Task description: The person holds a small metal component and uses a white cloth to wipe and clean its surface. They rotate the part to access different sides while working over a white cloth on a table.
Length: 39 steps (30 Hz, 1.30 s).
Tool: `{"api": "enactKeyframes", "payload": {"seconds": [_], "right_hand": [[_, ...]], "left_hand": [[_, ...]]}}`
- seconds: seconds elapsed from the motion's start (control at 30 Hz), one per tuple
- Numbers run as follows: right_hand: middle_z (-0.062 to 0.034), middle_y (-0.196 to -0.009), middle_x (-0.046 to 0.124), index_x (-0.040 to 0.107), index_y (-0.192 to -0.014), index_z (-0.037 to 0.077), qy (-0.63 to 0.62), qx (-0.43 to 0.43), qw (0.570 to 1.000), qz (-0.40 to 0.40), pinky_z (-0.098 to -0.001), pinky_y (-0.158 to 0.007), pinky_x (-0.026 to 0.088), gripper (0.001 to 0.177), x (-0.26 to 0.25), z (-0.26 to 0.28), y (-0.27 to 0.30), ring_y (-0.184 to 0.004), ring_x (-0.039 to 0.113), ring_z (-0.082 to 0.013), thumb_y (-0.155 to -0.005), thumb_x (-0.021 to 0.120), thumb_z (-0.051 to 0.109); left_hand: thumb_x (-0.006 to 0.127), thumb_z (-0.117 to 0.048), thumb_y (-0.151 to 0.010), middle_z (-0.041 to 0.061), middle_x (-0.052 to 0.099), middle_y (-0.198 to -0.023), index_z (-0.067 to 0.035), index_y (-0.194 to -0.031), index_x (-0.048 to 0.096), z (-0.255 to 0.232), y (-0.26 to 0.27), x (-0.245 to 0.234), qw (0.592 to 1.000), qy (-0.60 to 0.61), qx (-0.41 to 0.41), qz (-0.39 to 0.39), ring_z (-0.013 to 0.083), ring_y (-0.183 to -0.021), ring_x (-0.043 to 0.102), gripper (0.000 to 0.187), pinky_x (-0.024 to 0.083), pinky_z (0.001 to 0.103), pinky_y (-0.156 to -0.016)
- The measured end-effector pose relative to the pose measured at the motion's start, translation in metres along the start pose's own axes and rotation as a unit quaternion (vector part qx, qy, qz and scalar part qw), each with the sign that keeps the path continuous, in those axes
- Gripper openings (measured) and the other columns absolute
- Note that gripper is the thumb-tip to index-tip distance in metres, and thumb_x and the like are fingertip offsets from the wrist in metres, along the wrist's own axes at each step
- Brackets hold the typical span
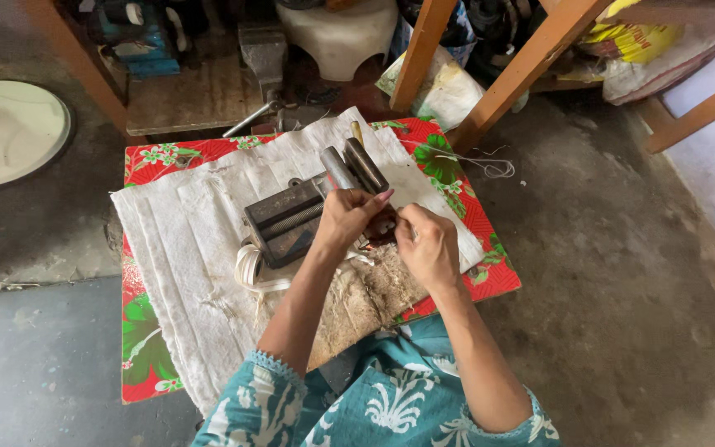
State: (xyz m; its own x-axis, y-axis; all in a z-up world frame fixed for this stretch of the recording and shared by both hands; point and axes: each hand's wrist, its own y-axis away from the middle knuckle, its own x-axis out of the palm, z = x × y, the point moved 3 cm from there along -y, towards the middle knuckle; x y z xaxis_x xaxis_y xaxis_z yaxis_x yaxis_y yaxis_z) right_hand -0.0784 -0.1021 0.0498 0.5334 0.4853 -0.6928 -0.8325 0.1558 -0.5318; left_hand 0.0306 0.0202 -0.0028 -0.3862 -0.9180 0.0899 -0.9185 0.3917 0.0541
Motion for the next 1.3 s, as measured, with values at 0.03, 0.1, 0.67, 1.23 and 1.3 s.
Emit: {"api": "enactKeyframes", "payload": {"seconds": [0.03,0.1,0.67,1.23,1.3], "right_hand": [[-0.016,-0.079,0.073,0.068,-0.09,0.001,-0.01,-0.001,1.0,-0.003,-0.0365,-0.058,0.055,0.005,-0.001,-0.001,0.0,-0.067,0.074,-0.0261,-0.086,0.069,-0.003],[-0.0158,-0.08,0.074,0.068,-0.091,0.001,-0.029,-0.005,0.999,-0.011,-0.0368,-0.059,0.055,0.005,-0.003,-0.004,0.0,-0.068,0.074,-0.0269,-0.087,0.068,-0.002],[-0.0036,-0.072,0.068,0.071,-0.1,-0.002,-0.222,0.073,0.968,-0.089,-0.0236,-0.056,0.046,0.007,0.012,-0.03,0.029,-0.063,0.058,-0.0072,-0.096,0.069,0.003],[-0.0134,-0.103,0.076,0.062,-0.109,0.0,-0.209,-0.042,0.973,-0.085,-0.0313,-0.085,0.058,0.016,0.009,-0.006,0.004,-0.093,0.074,-0.0205,-0.109,0.053,0.013],[-0.0135,-0.106,0.077,0.061,-0.109,-0.001,-0.238,-0.022,0.967,-0.084,-0.0313,-0.087,0.059,0.018,0.007,-0.006,0.004,-0.097,0.076,-0.0209,-0.11,0.052,0.016]], "left_hand": [[0.079,-0.019,-0.09,0.009,0.074,-0.078,0.007,-0.099,0.075,0.001,-0.001,-0.001,0.998,0.047,0.001,0.036,0.0141,-0.066,0.066,0.028,0.054,0.03,-0.062],[0.077,-0.004,-0.082,0.011,0.074,-0.086,0.008,-0.115,0.067,0.002,-0.002,-0.006,0.986,0.116,0.025,0.117,0.0161,-0.074,0.07,0.036,0.058,0.032,-0.071],[0.069,0.014,-0.082,0.012,0.078,-0.108,0.006,-0.12,0.068,0.013,0.001,-0.01,0.982,0.118,0.077,0.122,0.0171,-0.096,0.076,0.039,0.06,0.031,-0.086],[0.075,0.014,-0.082,0.011,0.076,-0.096,0.01,-0.114,0.071,0.047,0.005,-0.001,0.972,0.211,0.106,0.005,0.0136,-0.085,0.073,0.033,0.061,0.028,-0.081],[0.074,0.014,-0.081,0.011,0.077,-0.096,0.01,-0.114,0.07,0.042,0.008,-0.003,0.972,0.208,0.107,-0.003,0.0141,-0.085,0.074,0.034,0.062,0.028,-0.081]]}}
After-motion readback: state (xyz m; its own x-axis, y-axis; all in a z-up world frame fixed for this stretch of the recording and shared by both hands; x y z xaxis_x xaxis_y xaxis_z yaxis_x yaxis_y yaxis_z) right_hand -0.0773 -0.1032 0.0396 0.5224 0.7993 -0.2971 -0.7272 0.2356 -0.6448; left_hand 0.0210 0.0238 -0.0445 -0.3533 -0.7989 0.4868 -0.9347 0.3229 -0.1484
